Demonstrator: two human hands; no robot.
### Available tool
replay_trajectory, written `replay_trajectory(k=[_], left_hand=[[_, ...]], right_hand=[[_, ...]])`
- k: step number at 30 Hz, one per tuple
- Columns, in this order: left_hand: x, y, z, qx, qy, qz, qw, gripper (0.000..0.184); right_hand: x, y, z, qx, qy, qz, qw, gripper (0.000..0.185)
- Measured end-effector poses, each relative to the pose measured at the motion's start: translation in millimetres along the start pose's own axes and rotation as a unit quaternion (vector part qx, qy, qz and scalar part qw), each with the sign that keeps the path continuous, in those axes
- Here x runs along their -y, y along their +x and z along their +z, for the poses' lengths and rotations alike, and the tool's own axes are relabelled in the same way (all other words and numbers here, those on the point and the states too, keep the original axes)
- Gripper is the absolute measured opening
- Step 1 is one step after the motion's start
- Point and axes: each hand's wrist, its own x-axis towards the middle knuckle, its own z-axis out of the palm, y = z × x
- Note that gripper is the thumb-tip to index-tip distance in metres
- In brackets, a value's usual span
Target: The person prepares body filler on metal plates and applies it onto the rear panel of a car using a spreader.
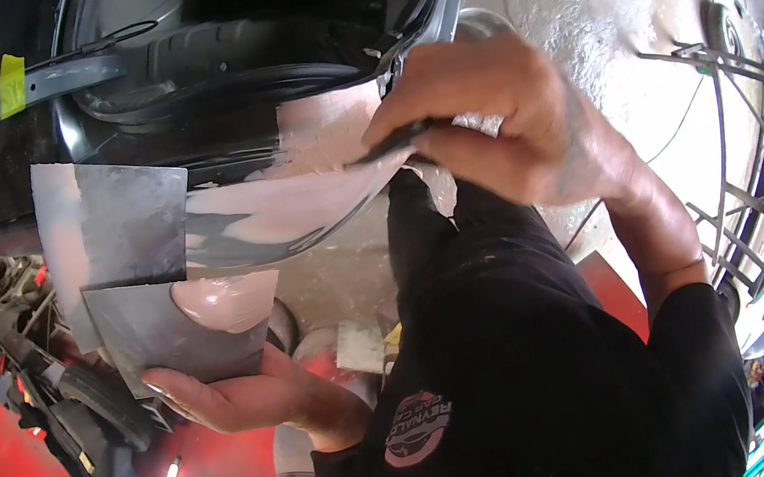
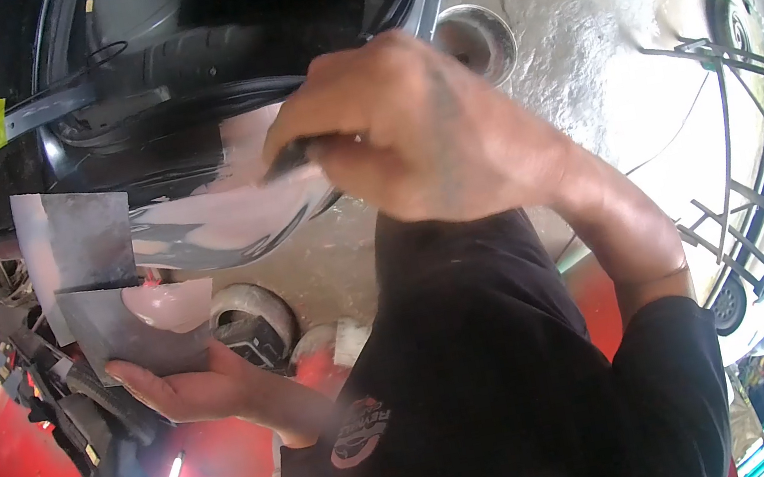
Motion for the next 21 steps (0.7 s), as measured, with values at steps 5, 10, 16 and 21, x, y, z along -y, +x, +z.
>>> replay_trajectory(k=[5,10,16,21], left_hand=[[0,0,3,0.008,0.006,0.016,1.000,0.055],[1,-1,5,0.011,0.006,0.020,1.000,0.055],[1,-2,7,0.015,0.007,0.023,1.000,0.055],[3,-1,3,0.009,0.007,0.005,1.000,0.057]], right_hand=[[-15,-1,7,-0.010,-0.096,0.036,0.995,0.029],[-22,3,15,0.010,-0.084,0.027,0.996,0.033],[-32,15,34,-0.008,-0.083,-0.040,0.996,0.024],[-16,11,33,0.009,-0.081,-0.029,0.996,0.025]])
